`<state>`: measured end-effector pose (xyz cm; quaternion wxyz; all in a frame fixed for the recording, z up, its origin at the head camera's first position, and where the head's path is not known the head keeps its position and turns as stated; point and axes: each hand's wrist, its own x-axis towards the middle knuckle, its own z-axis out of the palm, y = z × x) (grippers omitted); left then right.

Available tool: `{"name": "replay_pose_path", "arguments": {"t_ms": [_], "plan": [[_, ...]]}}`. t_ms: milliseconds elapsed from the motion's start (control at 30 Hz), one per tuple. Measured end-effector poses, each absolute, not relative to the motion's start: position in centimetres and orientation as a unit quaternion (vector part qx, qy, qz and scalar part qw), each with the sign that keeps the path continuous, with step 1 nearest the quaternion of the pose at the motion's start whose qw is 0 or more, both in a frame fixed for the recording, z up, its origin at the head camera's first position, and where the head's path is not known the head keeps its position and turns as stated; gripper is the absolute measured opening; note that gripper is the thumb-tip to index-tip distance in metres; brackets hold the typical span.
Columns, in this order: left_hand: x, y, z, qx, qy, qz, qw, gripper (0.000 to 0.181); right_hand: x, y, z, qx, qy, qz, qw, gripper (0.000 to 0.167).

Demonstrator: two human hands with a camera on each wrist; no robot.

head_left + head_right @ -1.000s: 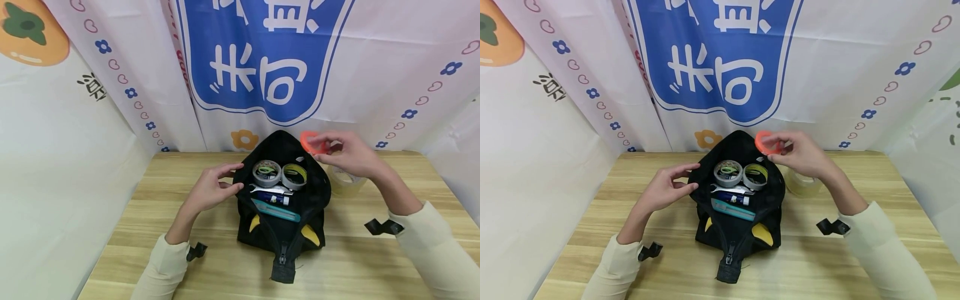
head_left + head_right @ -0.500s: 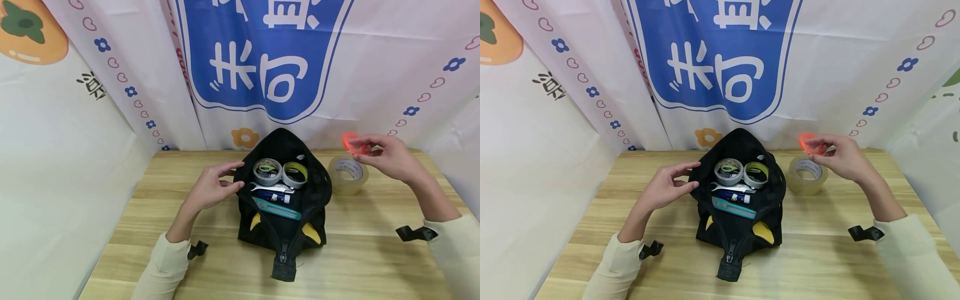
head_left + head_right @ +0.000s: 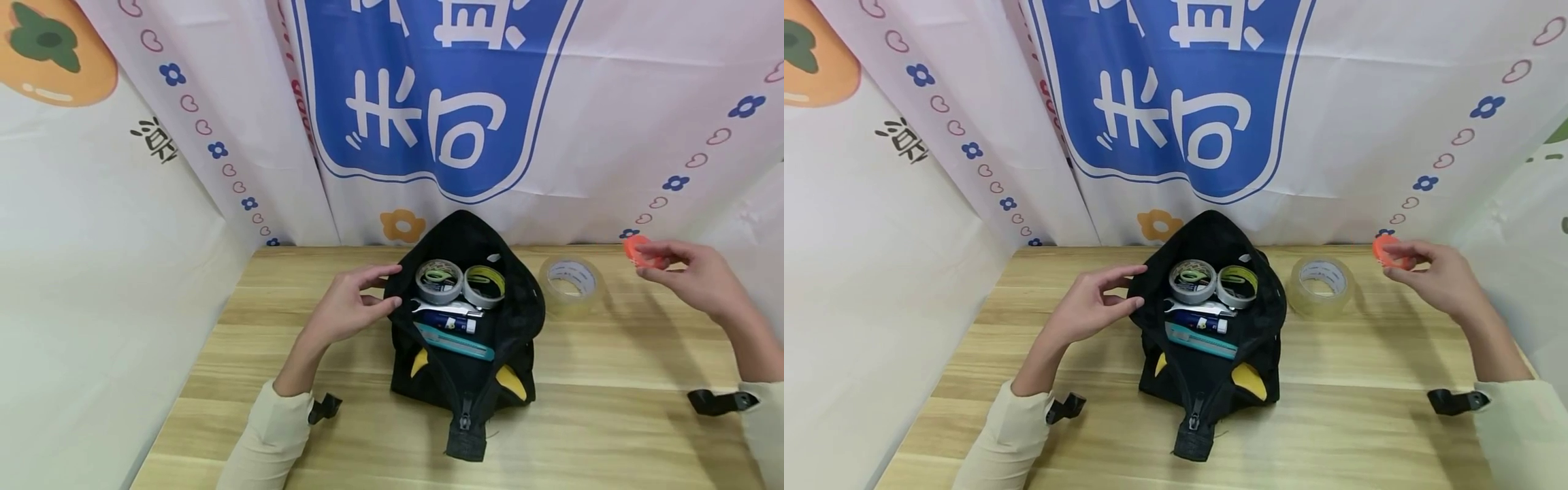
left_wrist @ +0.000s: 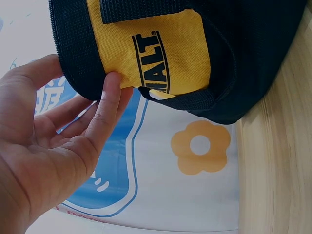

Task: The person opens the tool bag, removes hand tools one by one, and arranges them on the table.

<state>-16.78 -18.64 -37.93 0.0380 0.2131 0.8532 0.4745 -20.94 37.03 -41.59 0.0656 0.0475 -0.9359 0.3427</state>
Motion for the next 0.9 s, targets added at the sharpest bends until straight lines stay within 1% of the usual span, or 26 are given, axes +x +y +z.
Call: {"name": "replay_pose_path", "arguments": {"t_ms": [133, 367, 533, 800, 900], "plan": [[-16.8, -18.6, -38.0, 0.213, 0.854, 0.474, 0.036, 0.051, -21.0, 39.2, -43.2, 0.017, -0.937, 0.343, 0.062, 0.042], [-16.8, -18.6, -37.9, 0.212, 0.855, 0.473, 0.039, 0.051, -21.1, 41.8, -44.8, -0.001, -0.944, 0.327, 0.055, 0.042], [-16.7, -18.6, -37.9, 0.21, 0.856, 0.472, 0.039, 0.051, -21.3, 42.9, -45.3, -0.014, -0.949, 0.313, 0.038, 0.046], [-16.7, -18.6, -37.9, 0.212, 0.856, 0.469, 0.039, 0.051, -21.4, 43.9, -46.0, -0.022, -0.956, 0.293, -0.009, 0.056], [-16.7, -18.7, -37.9, 0.212, 0.856, 0.47, 0.039, 0.051, -21.5, 44.5, -46.4, -0.031, -0.956, 0.29, -0.021, 0.057]]}}
